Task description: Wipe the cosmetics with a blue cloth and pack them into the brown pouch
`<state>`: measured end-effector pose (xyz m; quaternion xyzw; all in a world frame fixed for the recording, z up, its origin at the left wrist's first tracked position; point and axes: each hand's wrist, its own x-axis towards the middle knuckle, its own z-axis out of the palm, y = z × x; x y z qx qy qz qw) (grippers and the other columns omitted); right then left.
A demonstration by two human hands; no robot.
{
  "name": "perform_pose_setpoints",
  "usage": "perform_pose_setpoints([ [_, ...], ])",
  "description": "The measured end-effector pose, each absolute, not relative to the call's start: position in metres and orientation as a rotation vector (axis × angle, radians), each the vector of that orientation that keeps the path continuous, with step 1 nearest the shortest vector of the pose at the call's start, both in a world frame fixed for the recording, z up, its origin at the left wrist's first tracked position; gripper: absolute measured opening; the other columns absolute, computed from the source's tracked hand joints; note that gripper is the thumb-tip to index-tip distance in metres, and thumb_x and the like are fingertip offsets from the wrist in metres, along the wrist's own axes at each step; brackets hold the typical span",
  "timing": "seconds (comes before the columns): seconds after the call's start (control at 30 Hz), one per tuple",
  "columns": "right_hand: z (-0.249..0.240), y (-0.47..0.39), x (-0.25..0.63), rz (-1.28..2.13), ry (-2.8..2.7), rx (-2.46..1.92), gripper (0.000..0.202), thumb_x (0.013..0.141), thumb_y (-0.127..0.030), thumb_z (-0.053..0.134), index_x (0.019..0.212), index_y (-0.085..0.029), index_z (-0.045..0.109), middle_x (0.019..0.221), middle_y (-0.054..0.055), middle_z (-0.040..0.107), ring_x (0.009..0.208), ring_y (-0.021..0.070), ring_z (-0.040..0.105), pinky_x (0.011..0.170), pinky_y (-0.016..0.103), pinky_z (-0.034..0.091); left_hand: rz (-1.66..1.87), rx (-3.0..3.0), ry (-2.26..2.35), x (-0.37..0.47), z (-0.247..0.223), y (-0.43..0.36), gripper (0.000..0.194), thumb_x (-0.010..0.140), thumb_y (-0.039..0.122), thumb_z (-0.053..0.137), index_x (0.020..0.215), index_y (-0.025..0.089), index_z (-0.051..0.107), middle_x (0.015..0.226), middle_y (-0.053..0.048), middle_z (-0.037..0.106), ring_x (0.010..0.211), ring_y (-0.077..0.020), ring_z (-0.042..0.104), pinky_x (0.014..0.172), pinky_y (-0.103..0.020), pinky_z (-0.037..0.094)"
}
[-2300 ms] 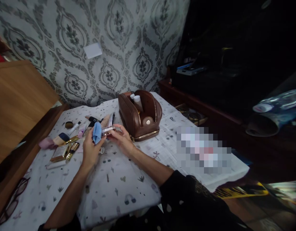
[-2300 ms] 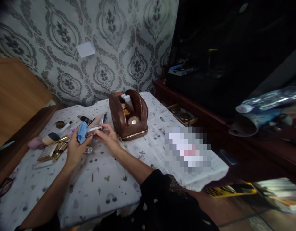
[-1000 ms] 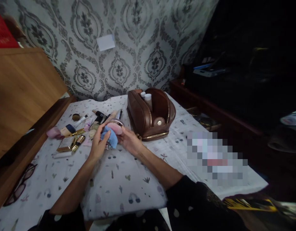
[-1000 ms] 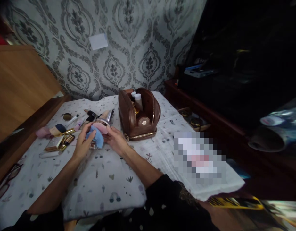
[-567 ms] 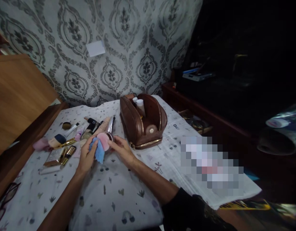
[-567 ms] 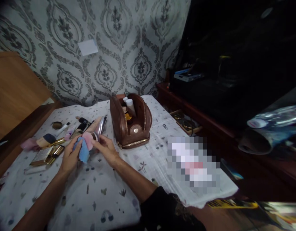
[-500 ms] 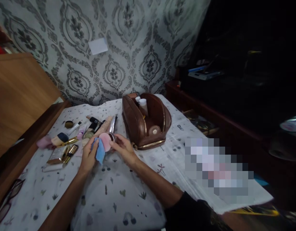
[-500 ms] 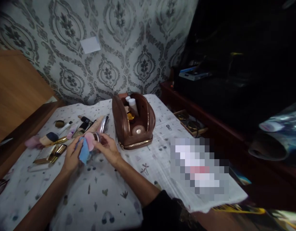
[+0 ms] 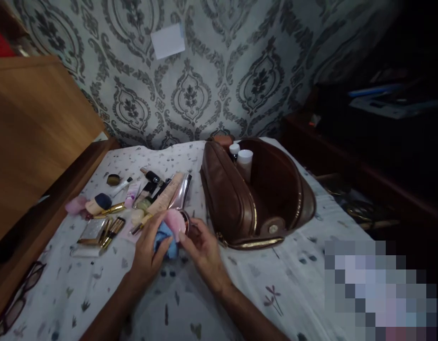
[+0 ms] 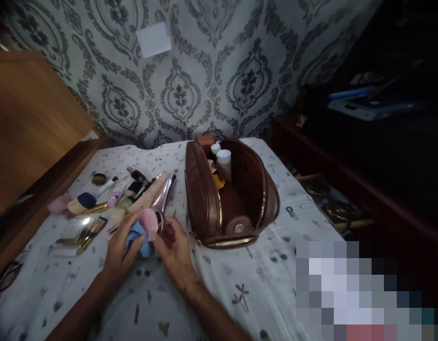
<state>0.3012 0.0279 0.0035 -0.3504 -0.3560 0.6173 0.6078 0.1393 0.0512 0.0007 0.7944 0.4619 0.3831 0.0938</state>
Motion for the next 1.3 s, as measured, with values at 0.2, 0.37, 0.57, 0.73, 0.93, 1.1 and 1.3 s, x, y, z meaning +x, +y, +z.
perform_pose_setpoints([
  [0.2,0.004,0.026,0.304,1.548,-0.821,-0.827,0.038,0.083,-0.047,0.072,0.109,-0.022,0.059,0.105,0.005,0.069,0.098,0.0171,0.066,0.089,0.029,0.051,1.163,2.319,1.454,0.137,0.001,0.053,0.031,0.096,0.028,0.050,0.123,0.020,0.060,0.115,-0.008,0.070,0.105,-0.0198,0.066,0.092,-0.031,0.053],
  [0.37,0.003,0.028,0.306,1.581,-0.839,-0.774,0.042,0.076,-0.046,0.079,0.104,-0.021,0.061,0.097,0.003,0.071,0.093,0.0159,0.066,0.084,0.027,0.050,1.183,2.088,1.531,0.134,0.007,0.056,0.031,0.094,0.040,0.050,0.109,0.019,0.067,0.104,-0.007,0.073,0.098,-0.0221,0.068,0.086,-0.031,0.054],
  [0.57,-0.001,0.027,0.298,1.581,-0.747,-0.674,0.047,0.064,-0.047,0.086,0.093,-0.022,0.058,0.083,-0.002,0.070,0.074,0.0126,0.064,0.071,0.024,0.051,1.146,1.789,1.453,0.134,0.032,0.052,0.045,0.089,0.057,0.054,0.104,0.017,0.069,0.098,-0.007,0.072,0.091,-0.0220,0.065,0.082,-0.030,0.053],
  [0.73,0.009,0.024,0.298,1.421,-0.844,-0.712,0.044,0.061,-0.041,0.087,0.092,-0.019,0.066,0.088,0.000,0.072,0.083,0.0156,0.067,0.082,0.029,0.052,1.342,1.616,1.290,0.139,0.050,0.042,0.045,0.082,0.060,0.063,0.091,0.017,0.070,0.083,-0.003,0.069,0.074,-0.0168,0.061,0.071,-0.026,0.052],
  [0.93,0.025,0.007,0.305,1.345,-0.885,-0.672,0.047,0.063,-0.038,0.087,0.103,-0.020,0.070,0.099,0.002,0.073,0.089,0.0177,0.067,0.083,0.031,0.054,1.416,1.130,1.004,0.162,0.059,0.035,0.045,0.064,0.056,0.080,0.087,0.019,0.070,0.080,-0.001,0.069,0.075,-0.0179,0.065,0.065,-0.025,0.054],
  [1.1,0.026,-0.001,0.311,1.350,-0.628,-0.578,0.043,0.064,-0.040,0.086,0.098,-0.019,0.069,0.094,0.002,0.073,0.080,0.0160,0.066,0.072,0.030,0.056,1.418,1.072,0.966,0.193,0.055,0.033,0.048,0.070,0.061,0.074,0.096,0.021,0.072,0.094,-0.003,0.073,0.089,-0.0203,0.068,0.078,-0.028,0.056],
  [1.3,0.034,-0.008,0.322,1.365,-0.440,-0.543,0.042,0.064,-0.041,0.087,0.095,-0.019,0.068,0.085,0.000,0.071,0.070,0.0111,0.062,0.063,0.022,0.051,1.375,1.712,1.010,0.208,0.060,0.024,0.047,0.093,0.054,0.050,0.125,0.022,0.063,0.133,-0.008,0.062,0.127,-0.0229,0.054,0.112,-0.036,0.037],
])
